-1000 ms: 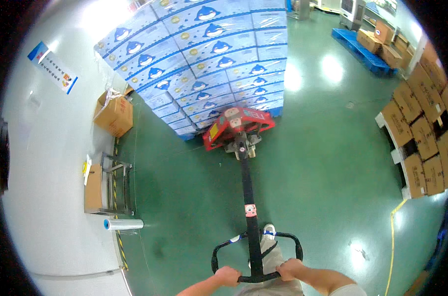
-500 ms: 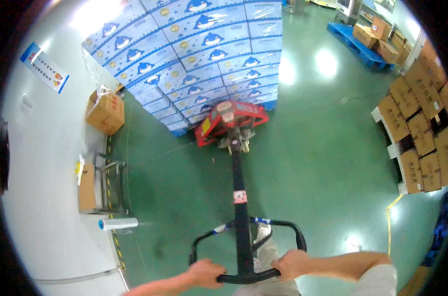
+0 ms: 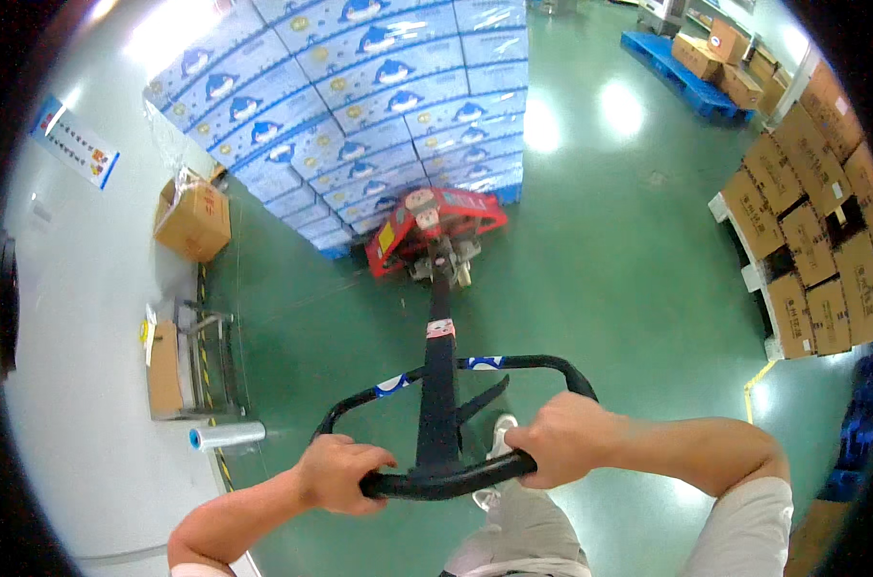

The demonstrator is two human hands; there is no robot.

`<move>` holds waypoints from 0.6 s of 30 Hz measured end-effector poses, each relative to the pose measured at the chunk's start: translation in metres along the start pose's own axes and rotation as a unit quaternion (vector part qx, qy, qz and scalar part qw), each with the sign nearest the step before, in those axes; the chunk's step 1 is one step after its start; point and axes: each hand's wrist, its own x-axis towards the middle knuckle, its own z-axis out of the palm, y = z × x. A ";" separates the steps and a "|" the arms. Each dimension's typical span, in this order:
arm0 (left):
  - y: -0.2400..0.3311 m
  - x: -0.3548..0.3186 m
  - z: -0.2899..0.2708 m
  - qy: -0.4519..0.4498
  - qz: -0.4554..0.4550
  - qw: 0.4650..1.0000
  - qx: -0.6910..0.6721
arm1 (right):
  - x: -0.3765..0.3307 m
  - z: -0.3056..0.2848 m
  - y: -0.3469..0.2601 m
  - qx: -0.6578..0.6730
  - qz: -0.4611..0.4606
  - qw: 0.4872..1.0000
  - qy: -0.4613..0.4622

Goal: The person applies labels to a stack of boxes on a pallet, then wraps the entire stack with plastic film. They then use a pallet jack to move the wrapped pallet and place a blue plastic crate on top of it.

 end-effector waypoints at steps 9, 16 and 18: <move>-0.009 0.002 0.372 -0.287 -0.172 0.942 -0.010 | 0.097 0.336 0.029 0.047 0.025 0.992 -0.115; 0.010 -0.015 0.359 -0.191 -0.250 0.949 0.024 | 0.070 0.321 -0.005 0.043 0.110 0.990 -0.079; 0.039 -0.021 0.328 -0.151 -0.263 0.953 0.017 | 0.050 0.306 -0.017 0.032 0.139 0.988 -0.054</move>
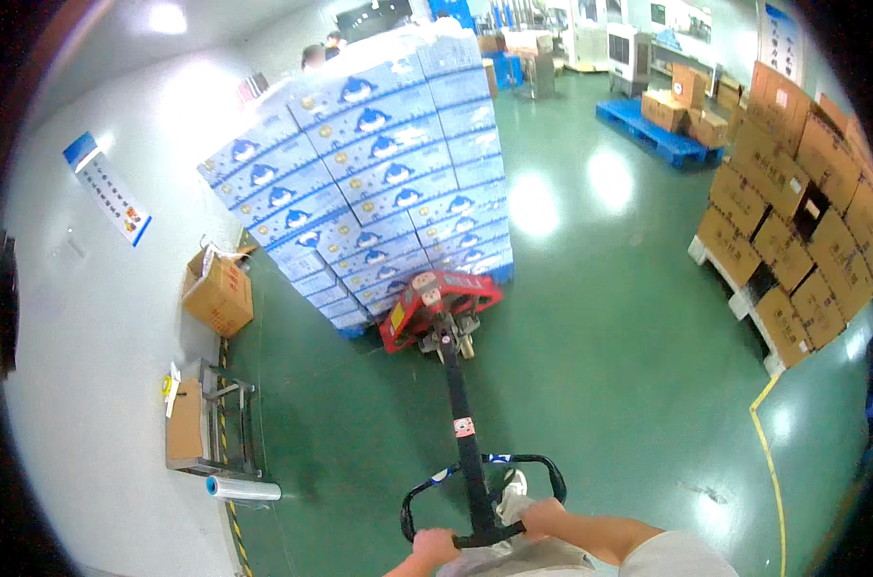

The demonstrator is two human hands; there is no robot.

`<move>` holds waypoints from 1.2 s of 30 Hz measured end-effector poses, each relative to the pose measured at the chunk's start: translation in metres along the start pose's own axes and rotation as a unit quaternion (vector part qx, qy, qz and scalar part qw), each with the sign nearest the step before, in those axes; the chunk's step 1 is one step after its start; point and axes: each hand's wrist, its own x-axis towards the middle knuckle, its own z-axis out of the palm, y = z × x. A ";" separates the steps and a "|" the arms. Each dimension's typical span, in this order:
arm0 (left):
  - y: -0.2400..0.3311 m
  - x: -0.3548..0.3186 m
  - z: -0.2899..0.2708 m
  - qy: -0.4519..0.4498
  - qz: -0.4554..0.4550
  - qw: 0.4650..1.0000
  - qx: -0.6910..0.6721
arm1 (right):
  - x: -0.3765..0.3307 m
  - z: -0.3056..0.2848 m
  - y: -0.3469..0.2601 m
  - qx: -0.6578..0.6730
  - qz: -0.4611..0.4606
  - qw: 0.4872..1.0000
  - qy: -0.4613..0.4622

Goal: The person applies labels to a stack of boxes on a pallet, then wraps the entire stack with plastic film. They then use a pallet jack to move the wrapped pallet and place a blue plastic crate on top of it.

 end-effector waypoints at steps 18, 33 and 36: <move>0.013 -0.091 -0.070 0.142 -0.076 0.986 0.032 | -0.066 -0.050 -0.048 -0.057 0.040 0.982 0.174; -0.015 -0.141 -0.043 0.162 -0.017 0.986 0.041 | -0.086 -0.017 -0.101 -0.047 0.090 0.979 0.178; -0.035 -0.159 -0.038 0.144 -0.029 0.988 0.041 | -0.098 -0.015 -0.135 -0.035 0.088 0.980 0.178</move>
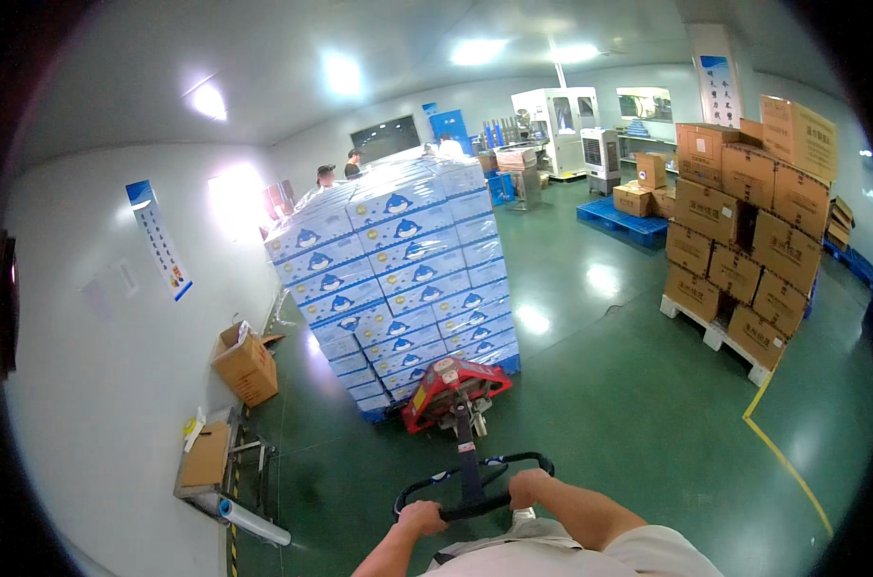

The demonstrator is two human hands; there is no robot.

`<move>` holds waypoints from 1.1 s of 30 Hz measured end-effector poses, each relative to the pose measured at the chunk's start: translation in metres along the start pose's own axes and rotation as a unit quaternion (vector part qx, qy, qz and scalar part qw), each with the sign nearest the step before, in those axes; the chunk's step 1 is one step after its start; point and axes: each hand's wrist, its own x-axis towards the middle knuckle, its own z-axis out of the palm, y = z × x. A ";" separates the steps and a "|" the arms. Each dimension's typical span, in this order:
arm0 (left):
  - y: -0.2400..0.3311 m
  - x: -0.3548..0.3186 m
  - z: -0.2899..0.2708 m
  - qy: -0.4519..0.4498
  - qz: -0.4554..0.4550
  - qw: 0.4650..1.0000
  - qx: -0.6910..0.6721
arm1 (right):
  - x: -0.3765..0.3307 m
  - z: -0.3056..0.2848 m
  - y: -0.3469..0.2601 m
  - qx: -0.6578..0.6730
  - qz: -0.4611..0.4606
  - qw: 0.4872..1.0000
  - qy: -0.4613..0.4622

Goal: The person applies labels to a stack of boxes on a pallet, then wraps the entire stack with plastic film. They then use a pallet jack to move the wrapped pallet and place a blue plastic crate on top of it.

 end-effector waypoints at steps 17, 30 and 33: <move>-0.064 -0.013 -0.091 -0.031 0.065 0.997 0.016 | -0.007 -0.087 -0.045 0.064 -0.029 0.997 -0.012; -0.031 -0.012 -0.204 0.018 0.069 0.994 -0.081 | 0.008 -0.178 0.003 0.112 -0.084 0.990 -0.013; -0.043 0.003 -0.217 0.038 0.049 0.996 -0.072 | 0.013 -0.209 0.006 0.128 -0.090 0.988 -0.010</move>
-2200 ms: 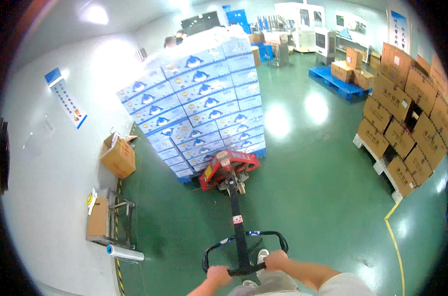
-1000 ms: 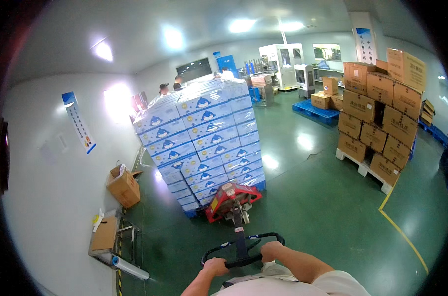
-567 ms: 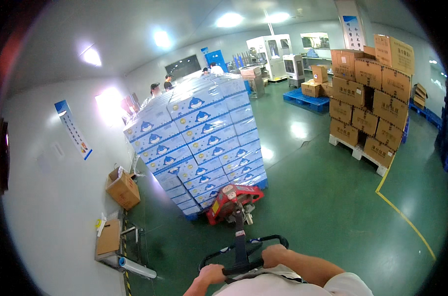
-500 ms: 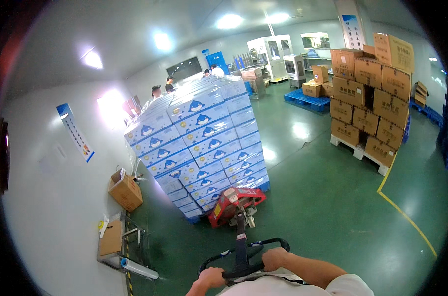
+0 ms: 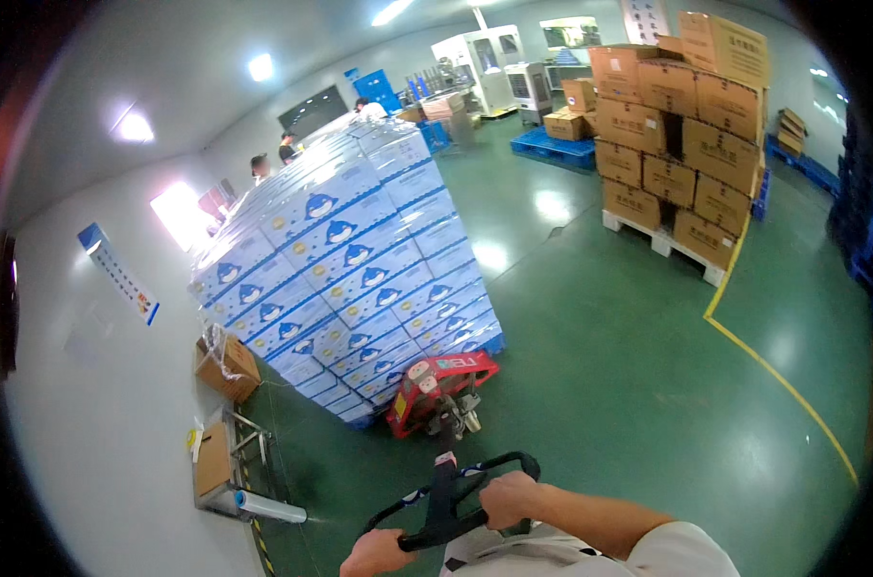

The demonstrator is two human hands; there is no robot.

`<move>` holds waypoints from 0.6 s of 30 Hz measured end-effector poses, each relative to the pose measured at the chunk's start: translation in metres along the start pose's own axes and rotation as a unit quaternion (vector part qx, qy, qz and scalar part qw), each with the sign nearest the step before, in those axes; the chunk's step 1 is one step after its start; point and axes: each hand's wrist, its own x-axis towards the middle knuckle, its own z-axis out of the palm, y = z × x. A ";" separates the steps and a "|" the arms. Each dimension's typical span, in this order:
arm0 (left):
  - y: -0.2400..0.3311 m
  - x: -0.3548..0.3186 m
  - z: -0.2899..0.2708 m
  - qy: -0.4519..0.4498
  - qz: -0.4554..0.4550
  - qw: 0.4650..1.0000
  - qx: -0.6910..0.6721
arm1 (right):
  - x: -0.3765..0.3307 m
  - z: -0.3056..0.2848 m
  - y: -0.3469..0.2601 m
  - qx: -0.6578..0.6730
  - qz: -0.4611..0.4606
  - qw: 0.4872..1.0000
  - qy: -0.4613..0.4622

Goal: The person applies labels to a stack of boxes on a pallet, then wraps the entire stack with plastic film. They then use a pallet jack to move the wrapped pallet and place a blue plastic crate on top of it.

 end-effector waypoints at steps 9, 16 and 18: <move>-0.028 0.037 -0.070 0.089 0.098 0.991 -0.007 | 0.023 -0.073 -0.007 -0.018 -0.024 0.995 0.096; -0.045 0.166 -0.198 0.451 0.187 0.866 0.109 | 0.025 -0.139 -0.008 -0.014 -0.128 0.773 0.622; -0.048 0.237 -0.247 0.468 0.149 0.866 0.096 | 0.032 -0.121 0.002 0.035 -0.093 0.788 0.607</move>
